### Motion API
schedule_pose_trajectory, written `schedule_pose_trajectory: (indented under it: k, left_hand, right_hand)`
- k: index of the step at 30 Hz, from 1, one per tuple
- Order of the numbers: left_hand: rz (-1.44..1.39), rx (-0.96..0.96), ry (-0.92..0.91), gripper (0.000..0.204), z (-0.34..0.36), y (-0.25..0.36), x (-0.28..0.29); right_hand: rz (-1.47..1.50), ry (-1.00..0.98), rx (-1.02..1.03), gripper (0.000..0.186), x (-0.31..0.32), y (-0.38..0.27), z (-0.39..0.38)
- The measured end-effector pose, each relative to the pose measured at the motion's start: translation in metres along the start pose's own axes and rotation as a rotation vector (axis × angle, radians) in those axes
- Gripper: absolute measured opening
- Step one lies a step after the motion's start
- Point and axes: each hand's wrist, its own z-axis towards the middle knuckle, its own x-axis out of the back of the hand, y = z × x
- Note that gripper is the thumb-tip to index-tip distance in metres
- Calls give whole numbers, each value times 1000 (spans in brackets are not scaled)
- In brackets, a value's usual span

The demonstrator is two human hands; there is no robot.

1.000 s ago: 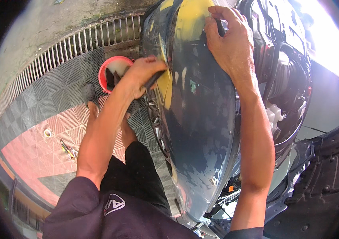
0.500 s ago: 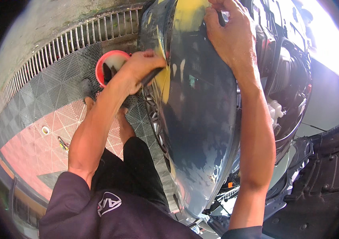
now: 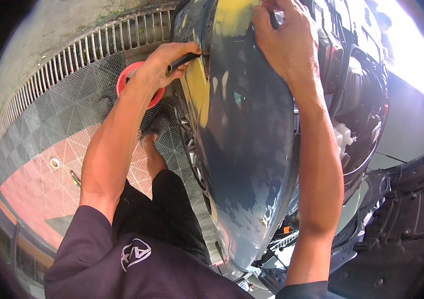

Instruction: The person sands a car fender with a sanding block, repeatedly dipping the block into a red bucket of water. The person wipes the sanded area with a hand and continues sanding different sections of the fender.

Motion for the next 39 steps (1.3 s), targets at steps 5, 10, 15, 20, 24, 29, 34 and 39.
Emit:
schedule_pose_trajectory:
  k: [5, 10, 15, 20, 24, 29, 34, 39]
  left_hand:
    - [1, 36, 102, 17, -35, -23, -29]
    - [-92, 12, 35, 13, 5, -1, -6]
    - [-10, 43, 24, 16, -20, -18, -17]
    - [-47, -273, 276, 25, 26, -5, 21]
    - [-285, -226, 223, 39, -34, -61, 41]
    - [-505, -190, 465, 41, -93, -114, 56]
    - [-627, -160, 556, 37, -123, -144, 81]
    - [-628, -109, 580, 41, -142, -159, 95]
  right_hand:
    - [1, 3, -5, 40, 4, 1, -4]
    - [7, -1, -17, 38, 2, -1, -2]
    - [0, -29, -13, 38, 6, -1, -3]
    - [-16, 22, 76, 33, 1, -14, 1]
    - [-96, 22, 109, 32, 6, -15, 0]
    - [-217, 121, 464, 28, 1, -39, -18]
    - [101, -585, 295, 84, -51, -146, -134]
    - [429, -650, -58, 57, -140, -165, -206]
